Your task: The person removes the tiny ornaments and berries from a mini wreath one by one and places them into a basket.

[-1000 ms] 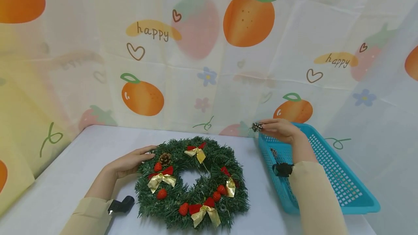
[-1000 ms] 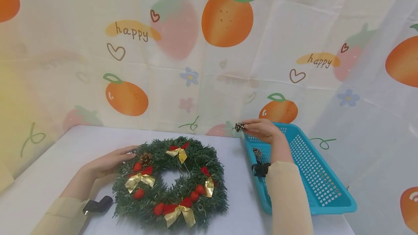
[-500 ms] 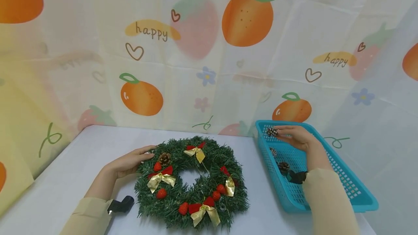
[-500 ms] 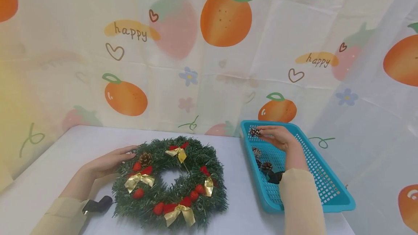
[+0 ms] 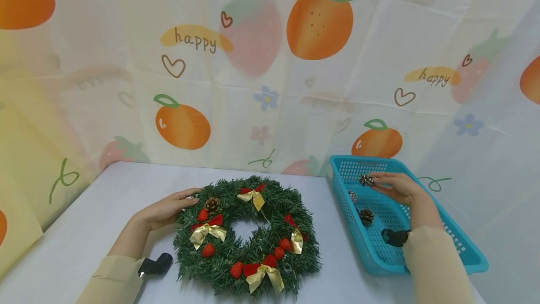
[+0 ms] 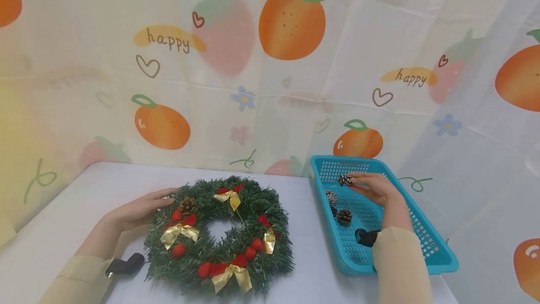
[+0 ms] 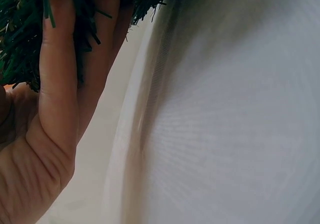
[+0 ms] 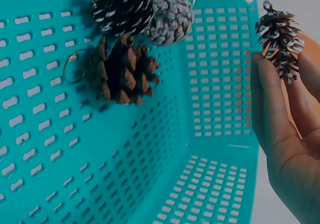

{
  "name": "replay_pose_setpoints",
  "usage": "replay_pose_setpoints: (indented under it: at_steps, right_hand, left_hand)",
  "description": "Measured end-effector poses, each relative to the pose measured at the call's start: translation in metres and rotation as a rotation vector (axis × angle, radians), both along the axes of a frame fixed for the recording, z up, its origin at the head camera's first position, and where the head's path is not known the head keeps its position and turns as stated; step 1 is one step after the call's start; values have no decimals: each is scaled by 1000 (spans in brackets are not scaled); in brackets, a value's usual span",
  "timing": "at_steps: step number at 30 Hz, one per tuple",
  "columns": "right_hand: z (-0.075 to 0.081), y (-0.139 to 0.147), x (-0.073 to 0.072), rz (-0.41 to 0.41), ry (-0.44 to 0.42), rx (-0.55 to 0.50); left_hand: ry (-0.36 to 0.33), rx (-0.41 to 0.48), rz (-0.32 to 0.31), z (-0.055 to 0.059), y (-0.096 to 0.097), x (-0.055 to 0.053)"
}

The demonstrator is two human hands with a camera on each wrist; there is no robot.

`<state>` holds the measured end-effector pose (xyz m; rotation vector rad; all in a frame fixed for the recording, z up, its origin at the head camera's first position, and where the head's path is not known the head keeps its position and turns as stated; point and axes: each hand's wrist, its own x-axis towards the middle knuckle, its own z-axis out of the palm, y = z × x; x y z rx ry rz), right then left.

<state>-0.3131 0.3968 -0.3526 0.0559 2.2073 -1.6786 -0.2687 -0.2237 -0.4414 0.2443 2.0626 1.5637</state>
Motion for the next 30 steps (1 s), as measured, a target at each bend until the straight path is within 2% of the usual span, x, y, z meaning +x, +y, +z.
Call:
replay_pose_setpoints:
  at_steps: [4, 12, 15, 30]
  right_hand:
    - [-5, 6, 3, -28, -19, -25]
    - [-15, 15, 9, -75, -41, -2]
    - [-18, 17, 10, -92, -45, -30]
    - [-24, 23, 9, -68, -49, -15]
  left_hand:
    - [5, -5, 0, 1, 0, 0]
    - [3, -7, -1, 0, 1, 0]
    - [2, -6, 0, 0, 0, 0]
    - [5, -4, 1, 0, 0, 0]
